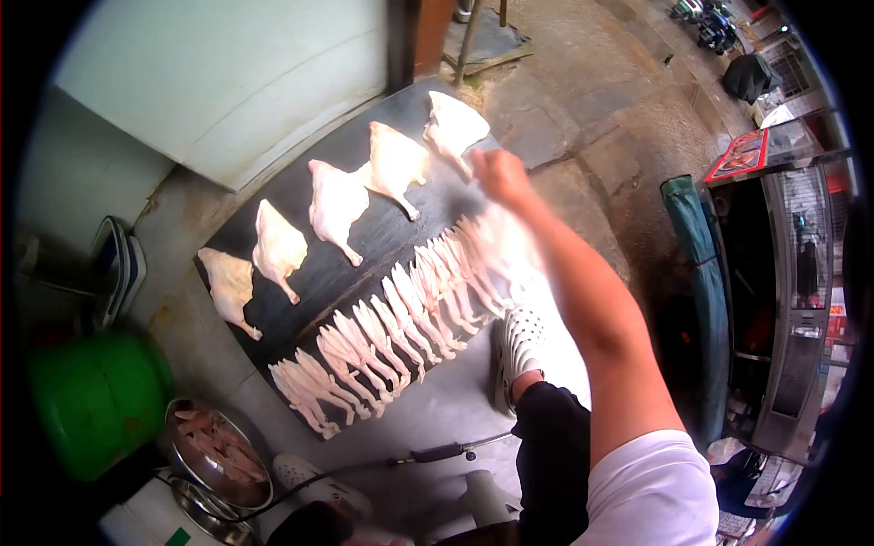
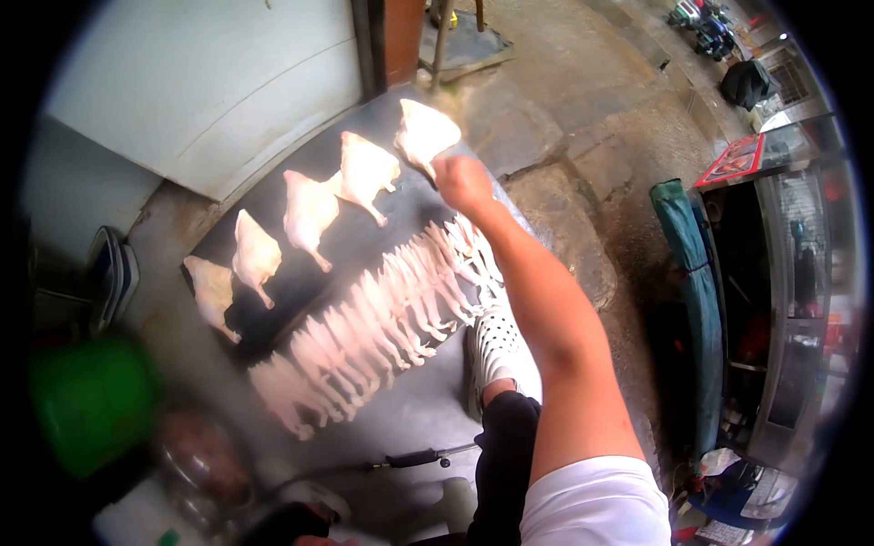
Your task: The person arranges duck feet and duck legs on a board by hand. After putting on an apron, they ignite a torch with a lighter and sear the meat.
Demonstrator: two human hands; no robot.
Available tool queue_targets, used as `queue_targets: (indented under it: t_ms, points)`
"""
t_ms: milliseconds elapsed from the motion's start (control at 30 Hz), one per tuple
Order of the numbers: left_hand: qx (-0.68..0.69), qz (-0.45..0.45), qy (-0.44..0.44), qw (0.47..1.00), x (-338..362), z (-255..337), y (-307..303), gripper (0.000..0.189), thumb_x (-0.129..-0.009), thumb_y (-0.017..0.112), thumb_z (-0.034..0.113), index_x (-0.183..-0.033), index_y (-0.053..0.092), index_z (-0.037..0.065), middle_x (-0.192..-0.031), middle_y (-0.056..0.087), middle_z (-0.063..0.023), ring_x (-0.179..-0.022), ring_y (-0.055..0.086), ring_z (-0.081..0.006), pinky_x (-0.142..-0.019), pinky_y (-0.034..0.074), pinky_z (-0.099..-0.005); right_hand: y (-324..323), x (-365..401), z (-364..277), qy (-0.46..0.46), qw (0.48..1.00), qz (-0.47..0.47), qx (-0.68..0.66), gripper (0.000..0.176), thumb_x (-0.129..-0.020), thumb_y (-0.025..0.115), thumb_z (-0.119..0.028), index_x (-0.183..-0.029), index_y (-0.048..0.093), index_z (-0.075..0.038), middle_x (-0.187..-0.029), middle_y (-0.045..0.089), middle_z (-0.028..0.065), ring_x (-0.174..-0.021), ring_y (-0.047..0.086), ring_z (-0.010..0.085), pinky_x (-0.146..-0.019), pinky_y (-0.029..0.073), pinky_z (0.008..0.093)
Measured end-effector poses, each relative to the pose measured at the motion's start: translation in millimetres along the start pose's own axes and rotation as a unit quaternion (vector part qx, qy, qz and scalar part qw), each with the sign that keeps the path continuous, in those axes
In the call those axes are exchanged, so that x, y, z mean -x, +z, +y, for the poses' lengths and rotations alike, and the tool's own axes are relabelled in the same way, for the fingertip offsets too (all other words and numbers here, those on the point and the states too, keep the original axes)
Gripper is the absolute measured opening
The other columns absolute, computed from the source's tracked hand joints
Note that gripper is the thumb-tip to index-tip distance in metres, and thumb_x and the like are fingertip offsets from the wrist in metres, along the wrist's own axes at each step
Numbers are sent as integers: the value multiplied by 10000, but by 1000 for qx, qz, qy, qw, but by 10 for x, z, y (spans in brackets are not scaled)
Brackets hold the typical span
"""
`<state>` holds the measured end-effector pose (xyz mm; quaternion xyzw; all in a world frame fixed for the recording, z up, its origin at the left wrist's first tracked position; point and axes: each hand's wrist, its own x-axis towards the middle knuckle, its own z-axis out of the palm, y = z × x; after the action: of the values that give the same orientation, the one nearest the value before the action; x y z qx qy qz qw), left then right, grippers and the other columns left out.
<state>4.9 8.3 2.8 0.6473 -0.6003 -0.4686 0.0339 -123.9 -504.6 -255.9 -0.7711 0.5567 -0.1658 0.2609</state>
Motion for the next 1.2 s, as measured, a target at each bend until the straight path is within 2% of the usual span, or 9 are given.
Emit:
queue_targets:
  t_ms: [167, 267, 367, 433, 567, 700, 833, 1033, 1200]
  points:
    - [-25, -72, -13, 997, -9, -139, 26, 79, -721, 592, 141, -666, 576, 86, -648, 583, -213, -630, 610, -376, -562, 479, -454, -1001, 508, -108, -46, 994, -47, -91, 271, -899, 489, -123, -1058, 650, 28, -771, 655, 96, -674, 589, 165, -637, 480, 301]
    - [-53, -48, -14, 997, 55, -252, 110, 61, -752, 576, 115, -710, 551, 79, -559, 555, -110, -546, 572, -346, -591, 447, -446, -1554, 1141, 62, 32, 959, -113, -259, 513, -861, 466, -17, -1373, 426, -14, -1255, 566, 158, -1077, 560, 194, -904, 446, 318]
    - [-121, -24, -14, 992, 100, -274, 222, 64, -769, 577, 118, -733, 563, 67, -586, 566, -112, -608, 585, -346, -640, 451, -445, -1762, 1881, 1460, -103, 970, -113, 190, 459, -876, 500, -126, -1308, 485, 28, -1257, 551, 243, -1169, 542, 332, -955, 433, 381]
    - [-108, 33, -1, 994, 93, -283, 290, 75, -791, 565, 123, -748, 584, 65, -654, 596, -122, -673, 600, -341, -674, 449, -453, -2112, 2636, 1385, 117, 963, -239, -36, 297, -927, 522, -200, -892, 614, 80, -796, 669, 129, -849, 675, 237, -759, 518, 312]
    - [-82, 137, 25, 987, -8, -387, 755, 109, -810, 556, 136, -794, 645, 75, -799, 639, -132, -798, 612, -336, -749, 449, -459, -2775, 3965, 1059, 292, 942, -32, -160, 274, -934, 541, -174, -775, 615, 37, -624, 584, 54, -563, 585, 142, -572, 485, 258]
    - [-155, -120, -75, 978, -347, -581, 1591, 190, -796, 564, 143, -933, 679, 82, -915, 649, -115, -895, 616, -323, -768, 473, -457, -3330, 4693, 438, 176, 913, 194, -314, 415, -859, 527, 47, -1273, 500, 26, -1229, 583, 151, -1094, 577, 218, -984, 421, 307]
    - [-171, -108, -57, 978, -875, -770, 2465, 197, -838, 527, 151, -941, 682, 87, -973, 654, -114, -955, 623, -296, -765, 500, -458, -3390, 4799, -681, -41, 924, 334, -183, 180, -867, 524, 38, -739, 432, -49, -804, 532, 80, -798, 507, 177, -755, 432, 302]
    - [-161, 95, -53, 981, -1424, -873, 3341, 163, -834, 514, 171, -943, 619, 111, -938, 579, -47, -917, 543, -207, -758, 426, -366, -2515, 4567, -1388, -119, 970, 61, -205, 299, -905, 546, -55, -657, 380, -75, -647, 434, 40, -597, 408, 135, -566, 340, 277]
    - [-238, 84, -15, 968, -1647, -1076, 3407, 141, -849, 521, 191, -923, 630, 140, -932, 592, -17, -914, 526, -201, -778, 394, -374, -2430, 4290, -1594, -61, 964, -79, -248, 318, -875, 644, -44, -1158, 525, 39, -866, 560, 150, -730, 553, 253, -615, 498, 369]
